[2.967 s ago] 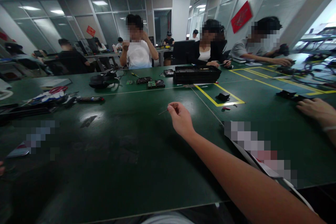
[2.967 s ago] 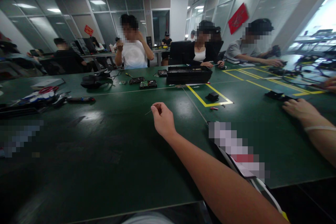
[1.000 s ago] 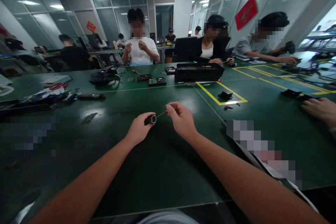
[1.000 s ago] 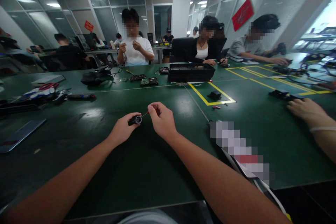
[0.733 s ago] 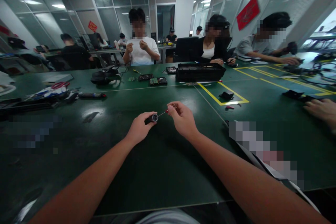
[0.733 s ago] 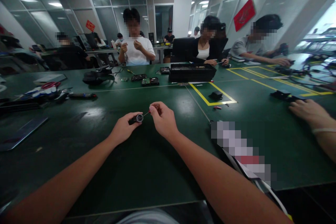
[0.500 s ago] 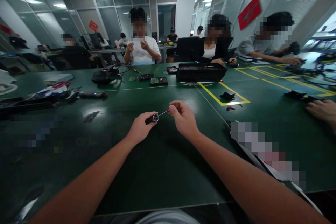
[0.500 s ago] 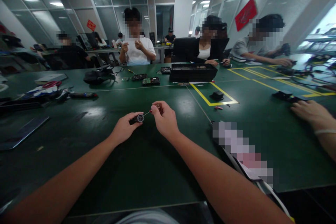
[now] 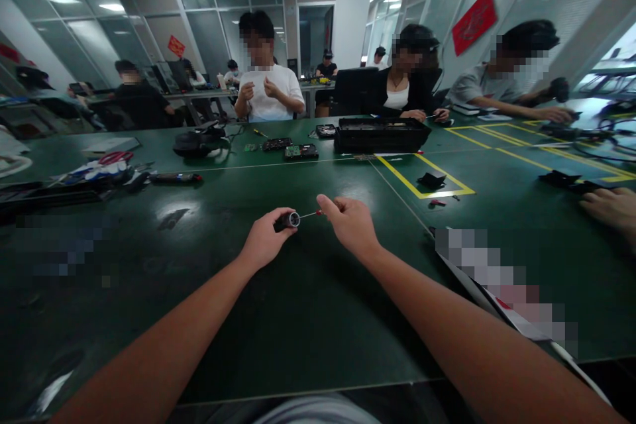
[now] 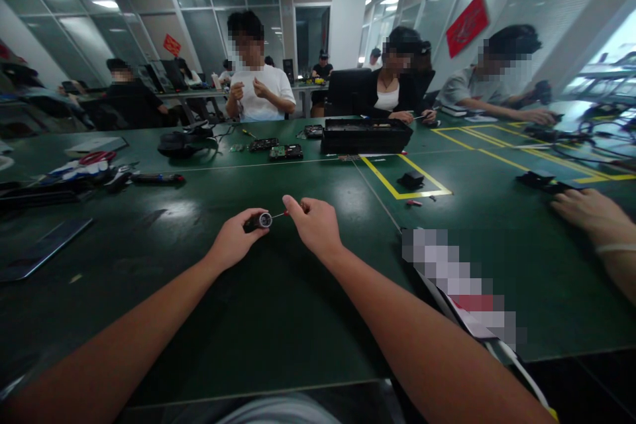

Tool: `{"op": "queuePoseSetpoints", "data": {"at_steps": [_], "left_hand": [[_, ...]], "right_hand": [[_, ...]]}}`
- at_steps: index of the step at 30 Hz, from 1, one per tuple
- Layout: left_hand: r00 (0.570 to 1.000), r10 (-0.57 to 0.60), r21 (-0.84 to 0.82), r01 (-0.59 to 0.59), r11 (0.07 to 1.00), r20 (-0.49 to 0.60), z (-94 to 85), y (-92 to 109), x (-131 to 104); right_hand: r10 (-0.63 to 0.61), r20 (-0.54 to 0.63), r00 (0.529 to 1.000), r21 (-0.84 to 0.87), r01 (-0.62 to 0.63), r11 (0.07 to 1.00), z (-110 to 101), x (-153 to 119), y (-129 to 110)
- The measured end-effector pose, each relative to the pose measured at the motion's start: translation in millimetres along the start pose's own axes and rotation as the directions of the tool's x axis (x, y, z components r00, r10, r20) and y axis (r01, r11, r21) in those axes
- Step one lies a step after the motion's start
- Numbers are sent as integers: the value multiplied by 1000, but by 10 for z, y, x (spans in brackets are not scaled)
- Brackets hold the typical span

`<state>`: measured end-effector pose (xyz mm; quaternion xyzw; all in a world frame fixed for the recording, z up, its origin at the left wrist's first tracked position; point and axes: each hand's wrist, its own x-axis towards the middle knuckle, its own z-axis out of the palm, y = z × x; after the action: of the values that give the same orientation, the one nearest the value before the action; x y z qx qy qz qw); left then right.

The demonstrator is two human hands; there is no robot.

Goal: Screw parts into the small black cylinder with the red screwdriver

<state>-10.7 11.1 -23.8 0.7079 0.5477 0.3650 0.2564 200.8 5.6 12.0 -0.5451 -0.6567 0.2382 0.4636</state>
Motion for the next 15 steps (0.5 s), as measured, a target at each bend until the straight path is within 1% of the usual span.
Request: {"op": "queuePoseSetpoints", "data": {"at_steps": [2, 5, 8, 12, 15], "left_hand": [[1000, -2, 5, 2, 1000, 4, -2, 2, 0], [1000, -13, 10, 13, 1000, -5, -1, -15, 7], [1000, -14, 37, 14, 999, -12, 6, -31, 14], [1000, -3, 102, 3, 995, 8, 7, -6, 4], [1000, 5, 119, -6, 993, 13, 3, 15, -3]], "right_hand": [[2, 19, 1000, -33, -1, 999, 12, 13, 20], [-4, 17, 1000, -69, 6, 998, 33, 39, 40], [27, 64, 998, -16, -26, 1000, 39, 61, 37], [51, 135, 989, 89, -63, 994, 23, 64, 30], [57, 140, 989, 83, -69, 994, 15, 56, 47]]}}
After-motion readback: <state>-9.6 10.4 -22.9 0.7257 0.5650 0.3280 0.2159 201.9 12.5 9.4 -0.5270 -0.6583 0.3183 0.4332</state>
